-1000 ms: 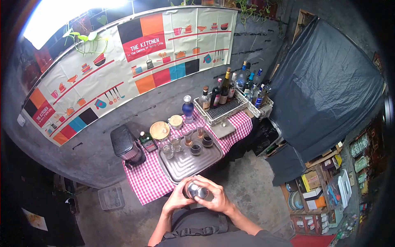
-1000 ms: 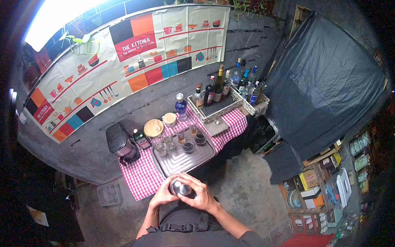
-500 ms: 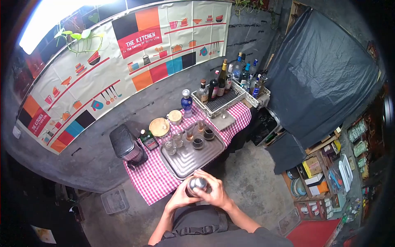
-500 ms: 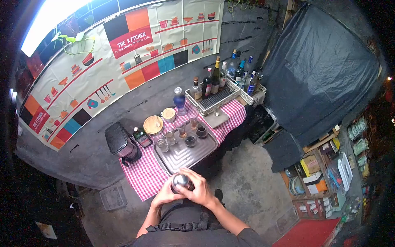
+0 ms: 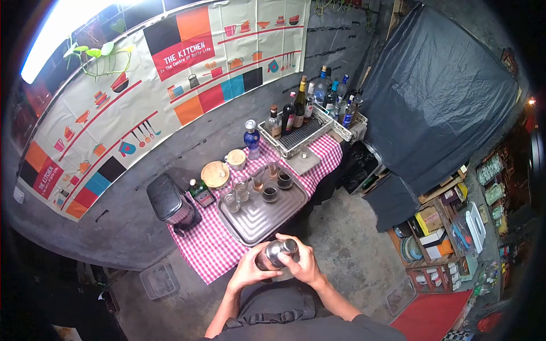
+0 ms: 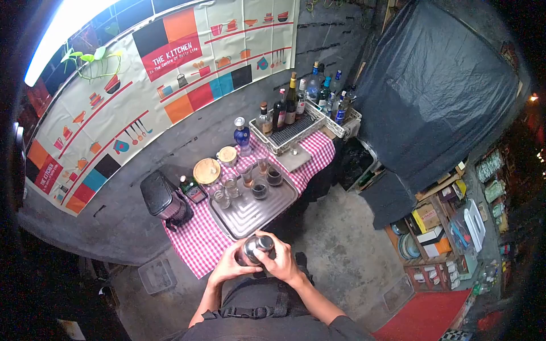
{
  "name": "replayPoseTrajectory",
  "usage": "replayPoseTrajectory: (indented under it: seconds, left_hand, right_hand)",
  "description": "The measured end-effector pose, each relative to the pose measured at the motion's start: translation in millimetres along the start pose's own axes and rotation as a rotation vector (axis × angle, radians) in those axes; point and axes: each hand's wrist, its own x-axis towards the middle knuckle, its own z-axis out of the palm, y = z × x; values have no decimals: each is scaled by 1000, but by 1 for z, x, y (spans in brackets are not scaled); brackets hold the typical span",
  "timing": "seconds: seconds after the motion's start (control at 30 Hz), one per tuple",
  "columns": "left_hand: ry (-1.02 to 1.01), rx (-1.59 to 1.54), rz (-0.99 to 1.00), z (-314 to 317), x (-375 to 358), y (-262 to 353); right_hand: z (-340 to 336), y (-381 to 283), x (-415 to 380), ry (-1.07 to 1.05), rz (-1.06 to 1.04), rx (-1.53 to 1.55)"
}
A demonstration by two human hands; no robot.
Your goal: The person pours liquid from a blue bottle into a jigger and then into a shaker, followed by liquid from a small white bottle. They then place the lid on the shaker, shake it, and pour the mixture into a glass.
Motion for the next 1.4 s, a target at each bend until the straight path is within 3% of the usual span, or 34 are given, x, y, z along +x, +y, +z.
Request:
replayPoseTrajectory:
  seconds: [0.03,0.1,0.17,0.23,0.33,0.37,0.43,0.5,0.57,0.67,0.77,0.83,0.9,0.93,1.03,1.1,1.17,1.27,1.3,1.37,1.4]
  left_hand:
    - [5,1,6,-2,1,-3]
    - [25,-27,94,-2,5,-1]
    - [29,-13,187,8,12,-5]
    - [-71,-304,29,22,17,7]
    - [23,-182,57,30,29,19]
    - [46,-119,52,29,32,9]
    - [57,-96,2,28,35,13]
    - [124,-68,142,31,41,1]
    - [75,-178,103,44,46,-5]
    - [51,-359,6,60,48,28]
    - [134,-125,61,59,55,19]
    - [210,-34,68,54,53,21]
    - [240,-66,120,58,52,5]
    - [222,-162,124,63,52,-2]
    - [185,-292,100,68,51,19]
    - [237,-238,30,65,49,20]
    - [247,-164,39,59,48,12]
    - [257,20,219,57,46,12]
    - [254,15,214,59,44,12]
    - [131,-287,62,60,43,12]
    - [138,-200,42,58,43,10]
  right_hand:
    - [-3,3,-3,-20,30,23]
    - [-6,7,-2,-47,-257,-81]
    - [-11,3,6,-132,-339,-136]
    - [-18,-3,19,-140,-380,-182]
    - [-34,-4,32,-97,-94,-53]
    - [-40,0,33,-102,-103,-53]
    - [-48,8,30,-110,-155,-15]
    - [-55,4,30,-189,-332,-69]
    - [-61,6,37,-242,-459,-133]
    - [-68,-1,52,-249,-403,-188]
    - [-76,0,54,-200,-41,4]
    - [-79,4,51,-218,-45,17]
    - [-80,9,52,-284,-405,-108]
    - [-79,12,54,-318,-455,-133]
    - [-78,6,63,-342,-379,-192]
    - [-78,4,63,-316,-99,-42]
    - [-77,19,59,-302,-179,-46]
    - [-78,15,54,-372,-414,-113]
    - [-76,14,54,-371,-407,-114]
    - [-73,8,59,-375,-355,-187]
    - [-72,10,60,-332,-262,-150]
